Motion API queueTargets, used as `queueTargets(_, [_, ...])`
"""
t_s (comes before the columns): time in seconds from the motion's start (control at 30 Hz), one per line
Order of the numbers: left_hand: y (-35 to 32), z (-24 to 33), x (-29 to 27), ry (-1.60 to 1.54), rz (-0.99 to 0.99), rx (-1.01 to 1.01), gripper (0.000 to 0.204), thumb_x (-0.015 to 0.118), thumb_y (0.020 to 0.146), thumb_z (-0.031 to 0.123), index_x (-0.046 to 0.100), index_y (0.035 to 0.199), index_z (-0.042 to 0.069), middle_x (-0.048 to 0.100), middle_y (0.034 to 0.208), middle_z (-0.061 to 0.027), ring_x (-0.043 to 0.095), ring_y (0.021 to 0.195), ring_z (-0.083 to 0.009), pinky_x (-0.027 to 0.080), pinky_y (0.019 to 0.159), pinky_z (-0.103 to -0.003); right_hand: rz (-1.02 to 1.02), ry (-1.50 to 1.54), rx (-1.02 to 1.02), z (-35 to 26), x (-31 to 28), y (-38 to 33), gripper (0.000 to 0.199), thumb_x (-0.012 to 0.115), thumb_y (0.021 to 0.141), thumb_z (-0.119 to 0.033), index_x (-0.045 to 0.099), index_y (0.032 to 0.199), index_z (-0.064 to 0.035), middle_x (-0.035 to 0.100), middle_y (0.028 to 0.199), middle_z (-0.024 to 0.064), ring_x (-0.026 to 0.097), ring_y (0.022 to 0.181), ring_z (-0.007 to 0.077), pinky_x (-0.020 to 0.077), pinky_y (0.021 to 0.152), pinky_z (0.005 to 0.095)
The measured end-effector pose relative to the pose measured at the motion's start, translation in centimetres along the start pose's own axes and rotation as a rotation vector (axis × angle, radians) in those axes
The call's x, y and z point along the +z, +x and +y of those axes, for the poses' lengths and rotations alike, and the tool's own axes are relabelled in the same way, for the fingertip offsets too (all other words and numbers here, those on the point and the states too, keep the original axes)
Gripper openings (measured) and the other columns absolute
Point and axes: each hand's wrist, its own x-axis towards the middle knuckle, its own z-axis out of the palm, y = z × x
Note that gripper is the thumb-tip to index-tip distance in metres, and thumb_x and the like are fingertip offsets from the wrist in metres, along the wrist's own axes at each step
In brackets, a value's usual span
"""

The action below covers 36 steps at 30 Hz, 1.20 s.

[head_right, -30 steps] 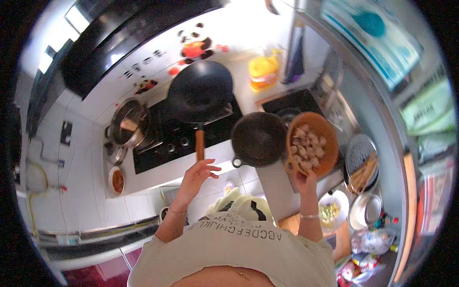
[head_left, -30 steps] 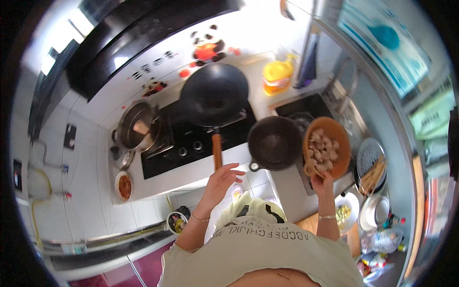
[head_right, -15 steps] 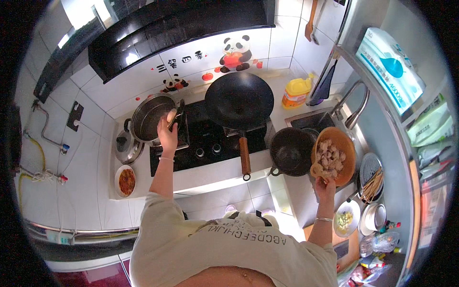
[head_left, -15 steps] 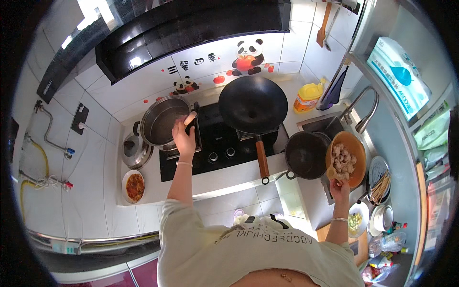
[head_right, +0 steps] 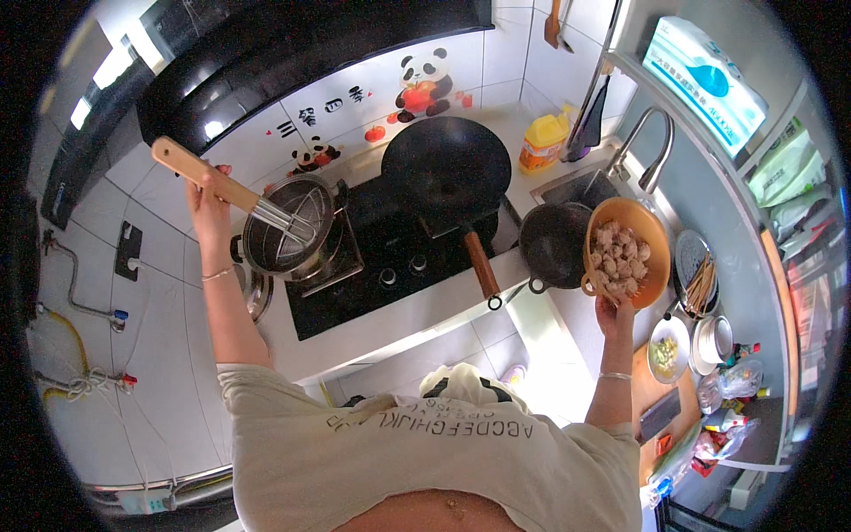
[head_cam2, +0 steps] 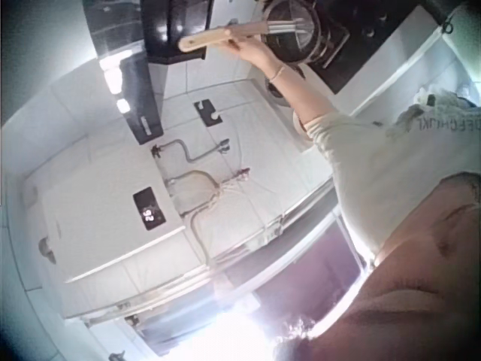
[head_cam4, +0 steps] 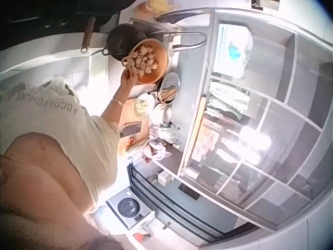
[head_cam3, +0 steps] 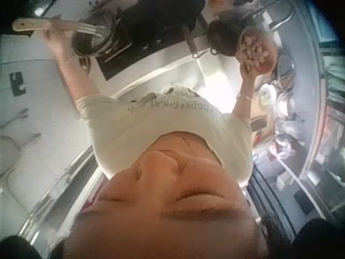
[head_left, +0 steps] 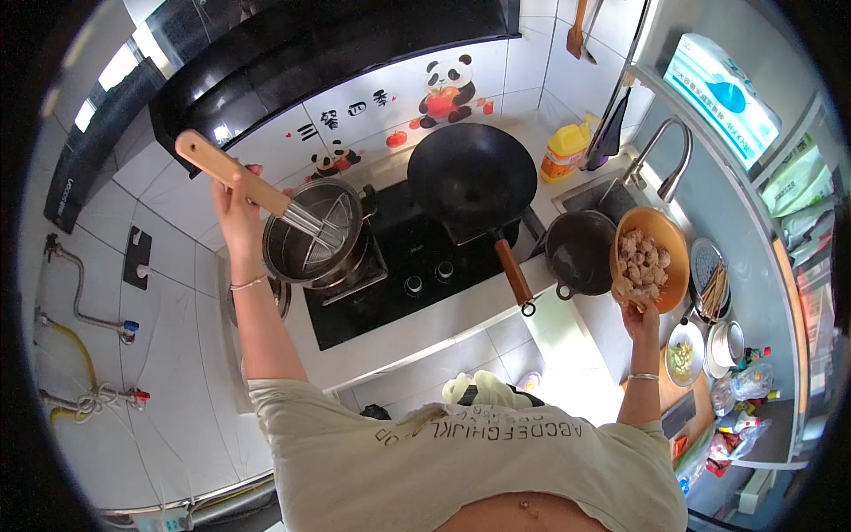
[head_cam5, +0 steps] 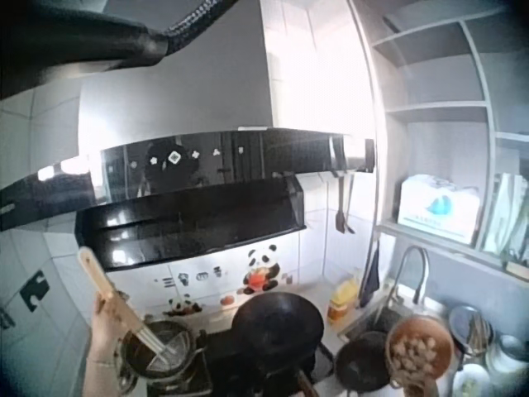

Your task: The person places cooked meat into a bowl, then moves to a sink to rinse a colander and scrub a pan by hand.

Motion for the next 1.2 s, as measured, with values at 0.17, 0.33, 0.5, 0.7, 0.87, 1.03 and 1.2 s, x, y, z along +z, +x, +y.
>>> queueTargets(0.17, [0.5, 1.2, 0.9, 0.121, 0.127, 0.172, 0.021, 0.053, 0.091, 0.022, 0.046, 0.101, 0.005, 0.052, 0.077, -0.0045, 0.053, 0.070, -0.0123, 0.045, 0.062, -0.027, -0.064, -0.040, 0.005, 0.3, 0.1, -0.2, 0.028, 0.050, 0.080, -0.001, 0.049, 0.108, 0.0028, 0.058, 0.103, 0.0145, 0.060, 0.090, 0.0244, 0.0548, 0.072, 0.0336])
queueTargets(0.33, [0.0, 2.1, 2.3, 0.298, 0.243, 0.279, 0.022, 0.064, 0.085, 0.017, 0.046, 0.083, 0.005, 0.049, 0.062, -0.0019, 0.047, 0.050, -0.0087, 0.038, 0.045, -0.022, -0.116, -0.033, -0.006, 0.5, 1.9, -1.4, 0.033, 0.049, 0.081, -0.002, 0.046, 0.115, 0.0009, 0.057, 0.106, 0.0149, 0.060, 0.090, 0.0242, 0.0547, 0.070, 0.0331])
queueTargets(0.5, [-1.4, 0.9, 2.2, 0.302, 0.183, 0.268, 0.019, 0.065, 0.080, 0.008, 0.047, 0.076, 0.004, 0.050, 0.057, -0.0009, 0.046, 0.044, -0.0073, 0.036, 0.040, -0.021, -0.129, -0.056, -0.042, -0.1, 1.3, -1.7, 0.035, 0.048, 0.083, -0.003, 0.045, 0.118, -0.0002, 0.057, 0.109, 0.0139, 0.060, 0.092, 0.0240, 0.0547, 0.070, 0.0322])
queueTargets(0.7, [-3.4, 1.6, 1.9, 0.414, -0.146, 0.173, 0.013, 0.055, 0.074, -0.007, 0.050, 0.083, 0.001, 0.053, 0.071, -0.0029, 0.050, 0.056, -0.0077, 0.044, 0.051, -0.022, -0.163, -0.027, -0.049, 0.1, 1.1, -1.9, 0.032, 0.049, 0.084, -0.002, 0.046, 0.116, -0.0014, 0.057, 0.107, 0.0134, 0.060, 0.092, 0.0236, 0.0554, 0.068, 0.0318])
queueTargets(0.87, [-4.5, 4.2, 4.1, 0.501, -0.335, 0.096, 0.024, 0.054, 0.071, -0.008, 0.050, 0.093, 0.000, 0.053, 0.084, -0.0020, 0.052, 0.077, -0.0090, 0.044, 0.072, -0.022, -0.019, -0.068, -0.039, 0.1, 1.6, -2.4, 0.031, 0.051, 0.084, -0.005, 0.046, 0.115, -0.0010, 0.056, 0.107, 0.0137, 0.060, 0.091, 0.0236, 0.0555, 0.068, 0.0311])
queueTargets(1.03, [-5.0, 5.8, 5.9, 0.427, -0.481, 0.083, 0.024, 0.050, 0.068, -0.013, 0.047, 0.087, 0.001, 0.050, 0.083, -0.0021, 0.048, 0.076, -0.0092, 0.042, 0.069, -0.021, -0.116, -0.072, -0.065, 0.6, 1.6, -2.5, 0.031, 0.052, 0.084, -0.007, 0.046, 0.114, -0.0010, 0.057, 0.105, 0.0137, 0.060, 0.089, 0.0229, 0.0553, 0.068, 0.0303])
queueTargets(1.2, [-5.1, 6.6, 7.9, 0.517, -0.623, 0.176, 0.026, 0.047, 0.064, -0.016, 0.044, 0.083, 0.002, 0.048, 0.086, -0.0048, 0.046, 0.078, -0.0116, 0.040, 0.071, -0.021, -0.034, -0.047, -0.024, 0.6, 1.7, -2.5, 0.027, 0.049, 0.084, -0.005, 0.048, 0.110, 0.0007, 0.058, 0.104, 0.0149, 0.060, 0.089, 0.0234, 0.0549, 0.068, 0.0322])
